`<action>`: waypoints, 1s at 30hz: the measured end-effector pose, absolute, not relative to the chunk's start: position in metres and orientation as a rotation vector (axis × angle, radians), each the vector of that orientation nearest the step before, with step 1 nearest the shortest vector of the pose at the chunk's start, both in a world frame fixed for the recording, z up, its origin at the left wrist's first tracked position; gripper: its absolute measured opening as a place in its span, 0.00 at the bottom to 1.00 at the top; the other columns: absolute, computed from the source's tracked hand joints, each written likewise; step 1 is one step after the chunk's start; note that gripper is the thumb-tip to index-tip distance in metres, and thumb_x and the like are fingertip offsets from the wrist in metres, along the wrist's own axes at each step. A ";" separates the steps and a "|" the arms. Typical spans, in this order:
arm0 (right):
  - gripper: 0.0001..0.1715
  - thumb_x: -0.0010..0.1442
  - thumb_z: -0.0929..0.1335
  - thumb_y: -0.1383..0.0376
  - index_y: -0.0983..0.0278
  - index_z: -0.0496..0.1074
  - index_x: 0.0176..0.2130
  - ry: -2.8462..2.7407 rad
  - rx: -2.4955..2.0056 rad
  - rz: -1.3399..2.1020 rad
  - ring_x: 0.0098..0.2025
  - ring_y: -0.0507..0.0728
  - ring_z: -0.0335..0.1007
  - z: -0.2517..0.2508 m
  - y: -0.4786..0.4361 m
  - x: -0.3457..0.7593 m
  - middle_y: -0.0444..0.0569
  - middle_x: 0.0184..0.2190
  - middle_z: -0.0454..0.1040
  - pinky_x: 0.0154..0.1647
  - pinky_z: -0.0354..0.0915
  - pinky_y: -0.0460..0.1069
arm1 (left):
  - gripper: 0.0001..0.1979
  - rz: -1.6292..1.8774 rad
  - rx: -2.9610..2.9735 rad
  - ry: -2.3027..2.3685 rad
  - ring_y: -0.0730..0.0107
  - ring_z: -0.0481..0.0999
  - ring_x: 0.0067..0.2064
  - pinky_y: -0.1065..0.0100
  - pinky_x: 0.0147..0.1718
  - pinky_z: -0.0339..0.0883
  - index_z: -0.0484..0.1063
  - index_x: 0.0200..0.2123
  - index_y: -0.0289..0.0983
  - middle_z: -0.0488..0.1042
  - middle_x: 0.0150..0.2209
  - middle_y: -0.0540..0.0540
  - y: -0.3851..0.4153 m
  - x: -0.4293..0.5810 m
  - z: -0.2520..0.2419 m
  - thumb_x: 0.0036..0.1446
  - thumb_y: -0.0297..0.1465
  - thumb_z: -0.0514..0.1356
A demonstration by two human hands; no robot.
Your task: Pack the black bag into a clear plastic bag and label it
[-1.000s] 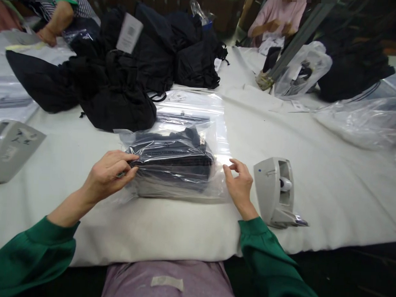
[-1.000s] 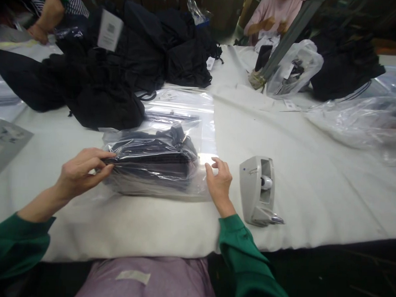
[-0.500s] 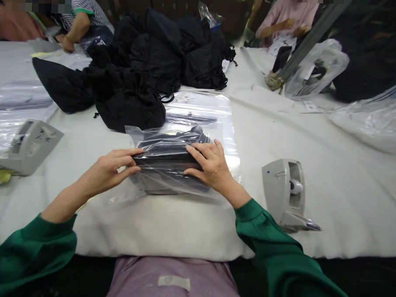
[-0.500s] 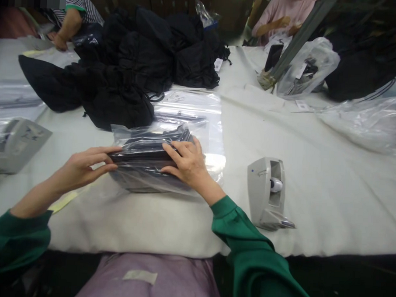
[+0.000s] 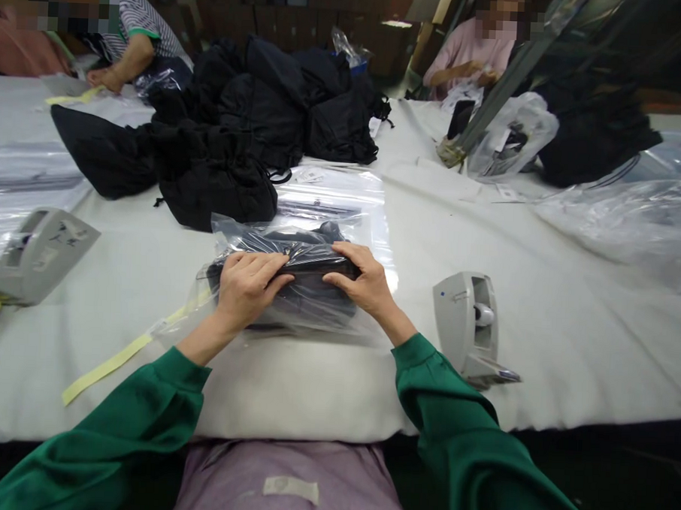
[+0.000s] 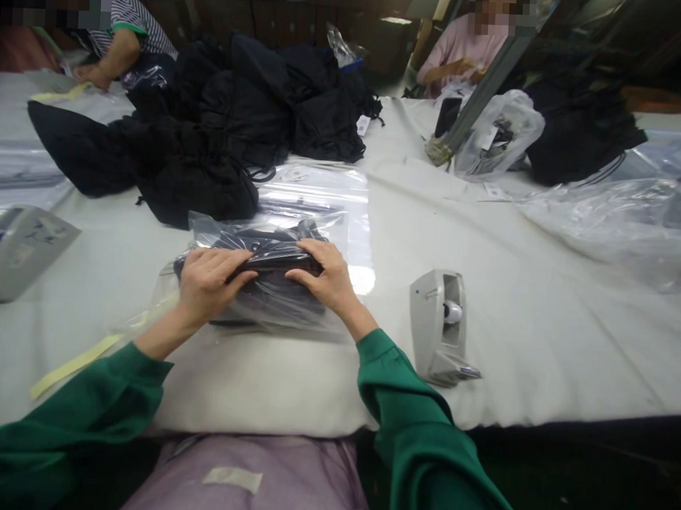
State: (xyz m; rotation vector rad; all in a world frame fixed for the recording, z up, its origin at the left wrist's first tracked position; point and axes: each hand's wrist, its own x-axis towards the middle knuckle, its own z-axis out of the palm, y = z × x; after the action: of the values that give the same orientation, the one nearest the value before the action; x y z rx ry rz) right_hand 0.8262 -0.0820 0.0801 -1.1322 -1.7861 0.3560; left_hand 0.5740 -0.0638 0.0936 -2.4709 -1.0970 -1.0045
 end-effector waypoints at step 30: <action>0.20 0.48 0.73 0.50 0.64 0.81 0.32 -0.717 -1.945 0.675 0.44 0.65 0.75 0.072 -0.299 1.013 0.58 0.38 0.81 0.36 0.67 0.53 | 0.12 -1.052 -2.390 -1.054 0.57 0.80 0.39 0.59 0.42 0.63 0.75 0.47 0.40 0.81 0.41 0.44 -0.063 0.566 0.076 0.60 0.34 0.62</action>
State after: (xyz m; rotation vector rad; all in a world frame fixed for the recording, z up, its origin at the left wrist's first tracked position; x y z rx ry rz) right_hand 1.0130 -0.2991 0.0719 -1.9453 -0.7170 0.6755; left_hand 0.5664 -0.0635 0.0759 -2.3896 -1.0537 -1.0516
